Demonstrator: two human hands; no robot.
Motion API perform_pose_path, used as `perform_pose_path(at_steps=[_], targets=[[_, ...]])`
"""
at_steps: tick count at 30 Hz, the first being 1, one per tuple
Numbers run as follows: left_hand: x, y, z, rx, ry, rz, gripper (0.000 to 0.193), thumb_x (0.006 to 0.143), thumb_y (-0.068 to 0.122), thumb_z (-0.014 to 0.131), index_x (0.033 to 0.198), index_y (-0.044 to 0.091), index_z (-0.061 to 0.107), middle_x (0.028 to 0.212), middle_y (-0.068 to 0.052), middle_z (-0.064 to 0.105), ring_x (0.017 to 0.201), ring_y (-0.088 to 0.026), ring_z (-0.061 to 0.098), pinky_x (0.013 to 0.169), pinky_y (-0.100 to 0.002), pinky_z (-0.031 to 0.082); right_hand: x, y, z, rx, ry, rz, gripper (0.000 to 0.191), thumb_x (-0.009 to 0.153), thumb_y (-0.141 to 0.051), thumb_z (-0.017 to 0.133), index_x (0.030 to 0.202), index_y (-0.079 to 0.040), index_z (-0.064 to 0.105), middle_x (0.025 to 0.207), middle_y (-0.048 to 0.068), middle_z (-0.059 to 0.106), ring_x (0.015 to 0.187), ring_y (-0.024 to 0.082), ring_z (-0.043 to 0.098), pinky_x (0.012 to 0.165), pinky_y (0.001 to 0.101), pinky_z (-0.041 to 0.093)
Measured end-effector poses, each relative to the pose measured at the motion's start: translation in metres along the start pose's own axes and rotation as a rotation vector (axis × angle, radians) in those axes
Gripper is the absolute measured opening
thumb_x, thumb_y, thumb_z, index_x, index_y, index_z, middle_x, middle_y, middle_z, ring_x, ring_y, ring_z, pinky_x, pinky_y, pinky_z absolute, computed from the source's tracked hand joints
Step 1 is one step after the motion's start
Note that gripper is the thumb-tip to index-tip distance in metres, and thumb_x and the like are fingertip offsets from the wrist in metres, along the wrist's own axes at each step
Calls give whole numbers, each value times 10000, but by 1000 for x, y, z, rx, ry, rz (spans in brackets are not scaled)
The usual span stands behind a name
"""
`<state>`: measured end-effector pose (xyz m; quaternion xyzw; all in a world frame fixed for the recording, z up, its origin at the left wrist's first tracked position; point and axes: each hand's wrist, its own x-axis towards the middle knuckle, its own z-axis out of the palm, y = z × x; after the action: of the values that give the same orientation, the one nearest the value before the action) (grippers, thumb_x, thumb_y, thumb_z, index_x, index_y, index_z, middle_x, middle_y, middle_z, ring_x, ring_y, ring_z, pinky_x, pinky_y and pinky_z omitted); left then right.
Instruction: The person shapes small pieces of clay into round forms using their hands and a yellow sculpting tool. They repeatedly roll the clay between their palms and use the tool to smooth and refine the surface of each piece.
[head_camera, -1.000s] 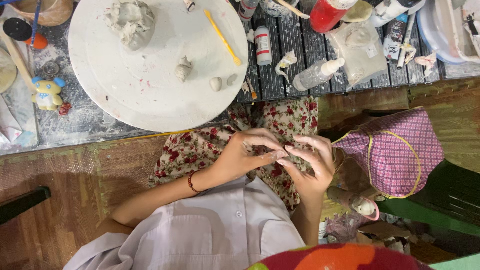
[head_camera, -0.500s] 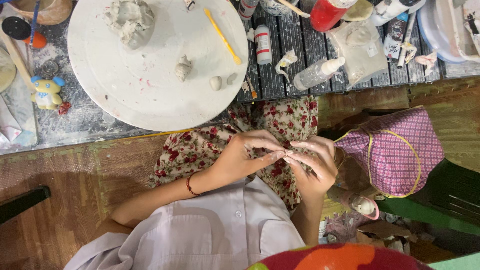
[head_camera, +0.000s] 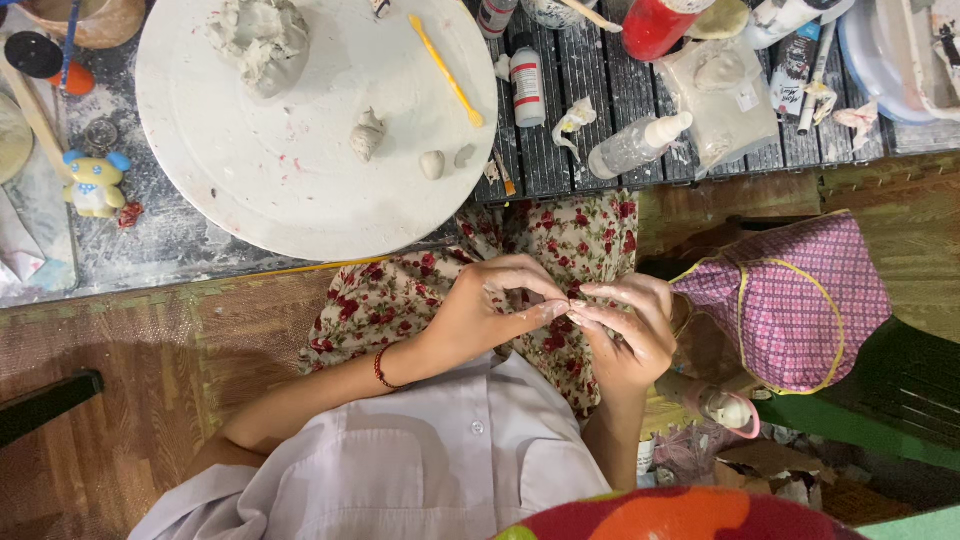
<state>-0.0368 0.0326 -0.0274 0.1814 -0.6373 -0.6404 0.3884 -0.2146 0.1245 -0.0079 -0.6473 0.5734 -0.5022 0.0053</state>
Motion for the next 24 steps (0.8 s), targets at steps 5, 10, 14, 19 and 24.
perform_pose_path(at_steps=[5, 10, 14, 19, 24], targets=[[0, 2, -1, -14, -17, -24, 120, 954, 93, 750, 1060, 43, 778, 986, -50, 750, 898, -128, 692, 829, -275, 565, -1, 1, 0, 1, 16, 3, 234, 744, -44, 881, 932, -101, 753, 1026, 40, 740, 1034, 241, 628, 907, 372, 524], [1, 1, -1, -71, -44, -63, 126, 936, 106, 769, 1038, 32, 771, 981, -52, 742, 901, -120, 684, 826, -272, 558, -1, 1, 0, -5, 16, 0, 230, 755, -30, 877, 938, -102, 757, 1024, 35, 743, 1035, 240, 631, 894, 358, 532], [1, -3, -2, -87, -49, -67, 122, 935, 112, 776, 1024, 30, 764, 983, -48, 736, 914, -118, 684, 836, -268, 555, 0, 0, 0, -28, 9, -29, 232, 743, -46, 887, 933, -108, 769, 1024, 35, 740, 1016, 237, 625, 888, 359, 528], [1, -5, -1, -116, -38, -66, 123, 932, 105, 776, 1023, 24, 758, 1003, -46, 724, 922, -118, 672, 844, -269, 549, 1, -3, 0, -44, -10, -19, 237, 745, -64, 889, 946, -99, 769, 1027, 32, 737, 1017, 237, 628, 908, 372, 521], [1, -4, -1, -119, -42, -128, 129, 929, 111, 772, 1025, 25, 773, 988, -45, 732, 889, -114, 668, 793, -266, 542, 2, -2, 0, -55, -3, -29, 245, 733, -64, 894, 947, -91, 777, 1025, 36, 738, 1007, 241, 636, 905, 371, 526]])
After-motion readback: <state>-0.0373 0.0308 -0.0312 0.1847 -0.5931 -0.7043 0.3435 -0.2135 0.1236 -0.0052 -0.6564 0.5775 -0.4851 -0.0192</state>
